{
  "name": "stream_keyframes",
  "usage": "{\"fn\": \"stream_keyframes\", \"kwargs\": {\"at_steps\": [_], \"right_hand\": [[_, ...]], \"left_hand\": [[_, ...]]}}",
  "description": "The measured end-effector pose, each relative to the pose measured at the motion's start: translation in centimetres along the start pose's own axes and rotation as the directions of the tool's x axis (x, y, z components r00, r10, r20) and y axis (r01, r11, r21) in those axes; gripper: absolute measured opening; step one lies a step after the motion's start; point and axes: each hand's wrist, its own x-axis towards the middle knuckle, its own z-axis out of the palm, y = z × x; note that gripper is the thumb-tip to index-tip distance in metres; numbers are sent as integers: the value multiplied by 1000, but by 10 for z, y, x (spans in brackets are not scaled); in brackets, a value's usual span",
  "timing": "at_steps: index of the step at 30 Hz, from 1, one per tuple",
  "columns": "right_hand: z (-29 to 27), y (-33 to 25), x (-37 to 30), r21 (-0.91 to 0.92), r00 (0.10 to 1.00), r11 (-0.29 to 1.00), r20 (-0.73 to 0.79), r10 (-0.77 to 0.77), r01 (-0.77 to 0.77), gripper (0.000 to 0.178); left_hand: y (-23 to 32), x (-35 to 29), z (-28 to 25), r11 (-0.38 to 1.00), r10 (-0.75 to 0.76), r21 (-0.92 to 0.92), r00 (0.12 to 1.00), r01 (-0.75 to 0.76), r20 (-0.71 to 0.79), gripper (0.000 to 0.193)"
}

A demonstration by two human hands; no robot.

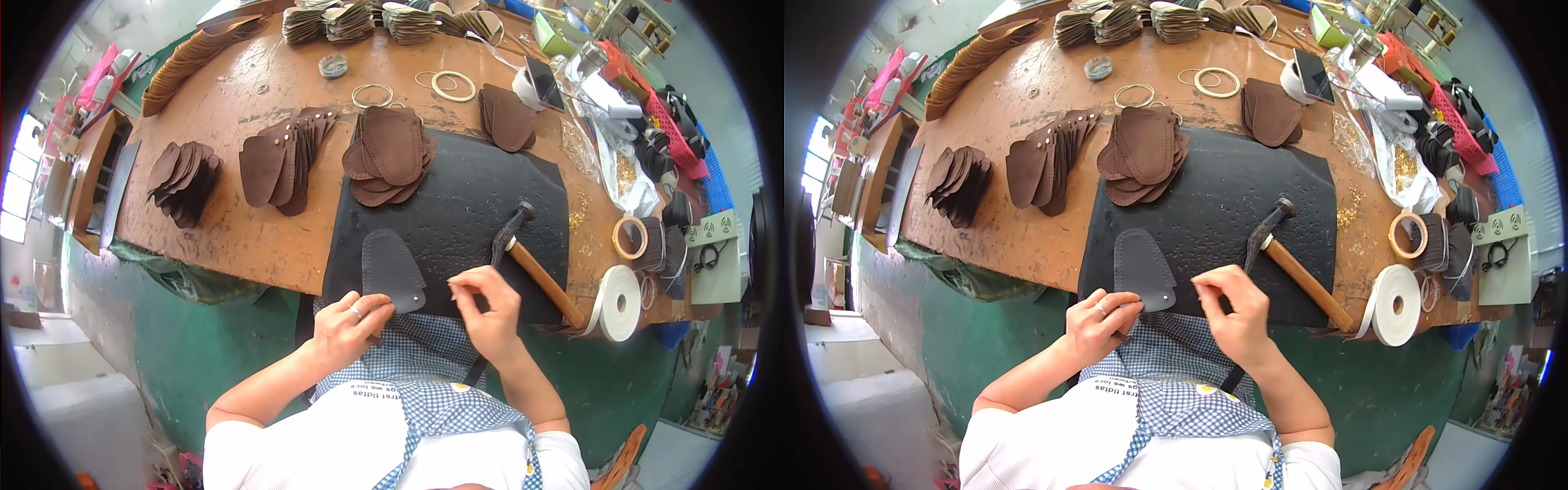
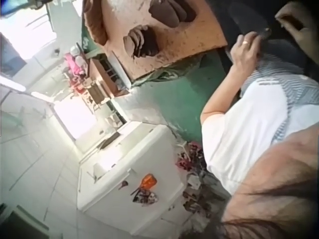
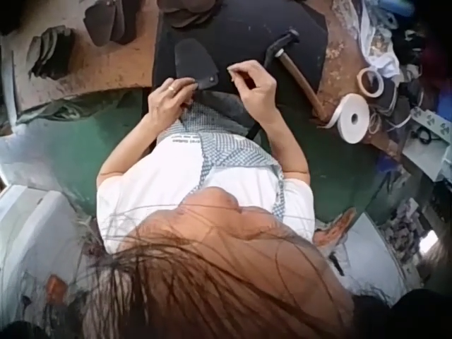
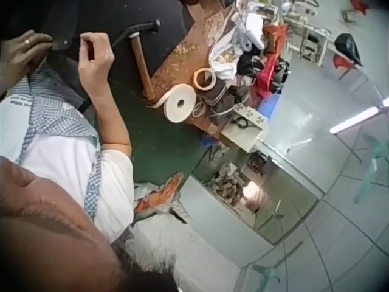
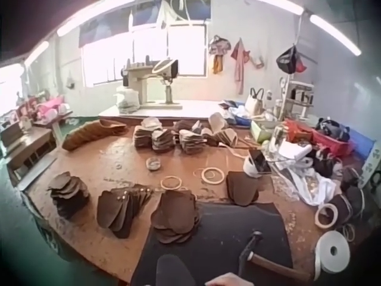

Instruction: Fold and hammer the edges of leather shoe upper components at a manufacturing workbench.

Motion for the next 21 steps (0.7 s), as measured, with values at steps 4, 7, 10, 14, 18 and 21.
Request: {"fn": "stream_keyframes", "kwargs": {"at_steps": [4,7,10,14,18,21], "right_hand": [[-23,7,0,-25,995,997,-78,65,-67,13],[-37,15,1,-51,990,995,-113,85,-91,11],[-43,19,-1,-50,981,993,-165,100,-110,11],[-52,23,-1,-137,972,987,-229,52,-86,10],[-59,30,-2,-203,968,975,-247,42,-94,10],[-62,31,-1,-270,966,960,-259,5,-77,10]], "left_hand": [[8,26,-25,991,10,-132,984,-33,-177,36],[13,51,-41,982,-31,-188,940,-35,-338,27],[14,55,-45,913,-355,-303,896,272,-265,15],[-2,59,-17,579,-695,-526,715,623,81,9],[-18,43,12,583,-725,-417,678,698,123,11],[-17,52,12,754,-619,-259,785,604,29,11]]}}
